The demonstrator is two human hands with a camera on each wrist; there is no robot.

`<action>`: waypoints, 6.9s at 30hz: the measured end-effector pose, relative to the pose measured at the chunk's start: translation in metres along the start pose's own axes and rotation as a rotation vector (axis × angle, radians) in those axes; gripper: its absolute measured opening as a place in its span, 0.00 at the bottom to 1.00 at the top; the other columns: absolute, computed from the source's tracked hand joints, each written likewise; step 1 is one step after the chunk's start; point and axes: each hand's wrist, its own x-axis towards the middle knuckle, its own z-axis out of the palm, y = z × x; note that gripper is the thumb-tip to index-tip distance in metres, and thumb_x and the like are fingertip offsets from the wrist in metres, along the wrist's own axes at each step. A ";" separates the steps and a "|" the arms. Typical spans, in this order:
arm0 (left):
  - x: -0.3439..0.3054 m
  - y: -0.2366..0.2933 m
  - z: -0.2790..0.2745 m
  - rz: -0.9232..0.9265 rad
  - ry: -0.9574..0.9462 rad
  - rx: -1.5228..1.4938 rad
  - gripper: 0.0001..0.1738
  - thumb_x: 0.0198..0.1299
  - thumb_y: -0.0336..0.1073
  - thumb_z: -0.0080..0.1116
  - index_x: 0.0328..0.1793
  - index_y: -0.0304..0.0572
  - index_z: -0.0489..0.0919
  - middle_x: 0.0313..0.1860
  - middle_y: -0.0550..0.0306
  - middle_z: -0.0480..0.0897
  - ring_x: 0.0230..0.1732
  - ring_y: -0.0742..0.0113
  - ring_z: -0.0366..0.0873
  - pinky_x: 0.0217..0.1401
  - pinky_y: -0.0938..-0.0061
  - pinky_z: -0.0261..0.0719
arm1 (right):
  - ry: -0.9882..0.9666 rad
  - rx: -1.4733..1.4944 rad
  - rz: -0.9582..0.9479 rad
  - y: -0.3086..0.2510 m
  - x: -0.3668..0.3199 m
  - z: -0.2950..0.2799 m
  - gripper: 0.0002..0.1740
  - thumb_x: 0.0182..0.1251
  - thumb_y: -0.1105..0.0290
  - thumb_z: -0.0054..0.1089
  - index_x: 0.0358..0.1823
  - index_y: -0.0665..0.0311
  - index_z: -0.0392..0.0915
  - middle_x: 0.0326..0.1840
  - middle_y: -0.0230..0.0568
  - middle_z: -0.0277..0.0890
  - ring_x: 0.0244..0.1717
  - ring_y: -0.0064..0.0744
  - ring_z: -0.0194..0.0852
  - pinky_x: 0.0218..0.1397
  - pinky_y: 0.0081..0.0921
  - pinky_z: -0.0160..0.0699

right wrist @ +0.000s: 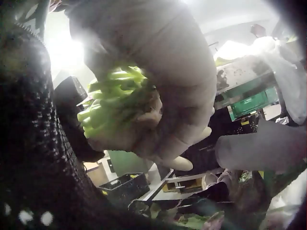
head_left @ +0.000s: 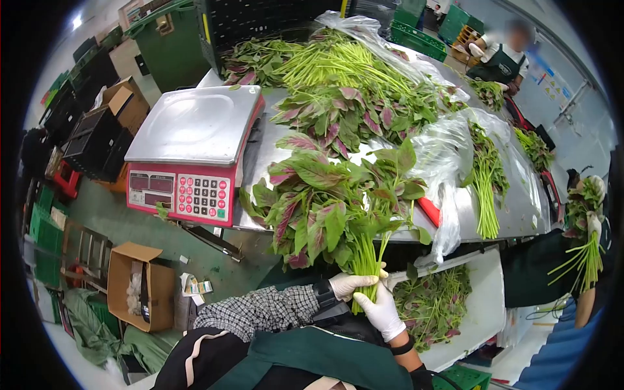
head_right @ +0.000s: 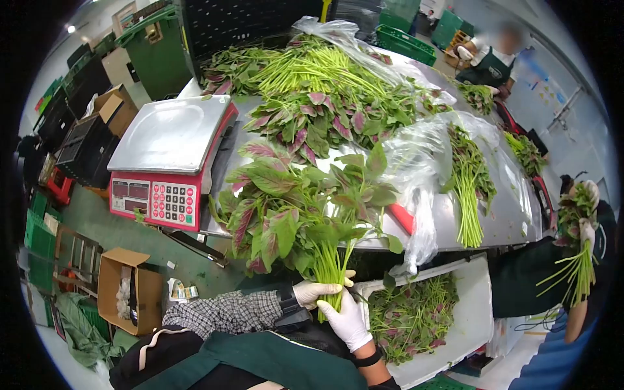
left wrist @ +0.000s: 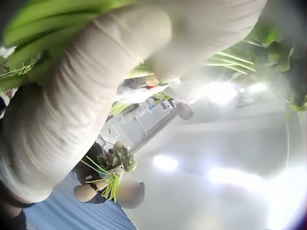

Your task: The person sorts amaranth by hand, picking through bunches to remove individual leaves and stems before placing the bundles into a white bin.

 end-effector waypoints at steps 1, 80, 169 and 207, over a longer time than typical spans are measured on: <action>-0.001 -0.001 -0.001 -0.009 0.016 -0.010 0.27 0.57 0.39 0.62 0.62 0.39 0.69 0.55 0.59 0.74 0.56 0.69 0.70 0.61 0.70 0.69 | 0.003 -0.063 0.024 -0.004 0.000 0.001 0.29 0.60 0.58 0.62 0.57 0.68 0.66 0.46 0.51 0.76 0.49 0.45 0.76 0.51 0.34 0.73; 0.061 0.099 0.034 0.753 0.205 1.964 0.18 0.46 0.36 0.61 0.43 0.37 0.75 0.47 0.45 0.75 0.52 0.48 0.70 0.61 0.54 0.65 | 0.546 -0.883 0.631 0.074 0.135 -0.361 0.22 0.52 0.65 0.56 0.46 0.71 0.74 0.48 0.65 0.73 0.53 0.60 0.70 0.54 0.40 0.70; -0.040 0.191 -0.032 0.722 0.721 1.610 0.17 0.40 0.31 0.67 0.41 0.39 0.80 0.44 0.48 0.80 0.49 0.48 0.76 0.56 0.55 0.70 | 0.100 -0.734 -0.322 -0.183 0.561 -0.144 0.42 0.45 0.53 0.69 0.55 0.76 0.65 0.56 0.63 0.69 0.57 0.50 0.70 0.60 0.32 0.68; -0.039 0.188 -0.032 0.690 0.738 1.638 0.17 0.40 0.31 0.68 0.39 0.40 0.79 0.42 0.50 0.80 0.49 0.49 0.76 0.58 0.52 0.69 | 0.262 -0.910 -0.118 -0.169 0.590 -0.124 0.48 0.46 0.67 0.60 0.68 0.74 0.47 0.48 0.62 0.75 0.49 0.55 0.75 0.53 0.36 0.74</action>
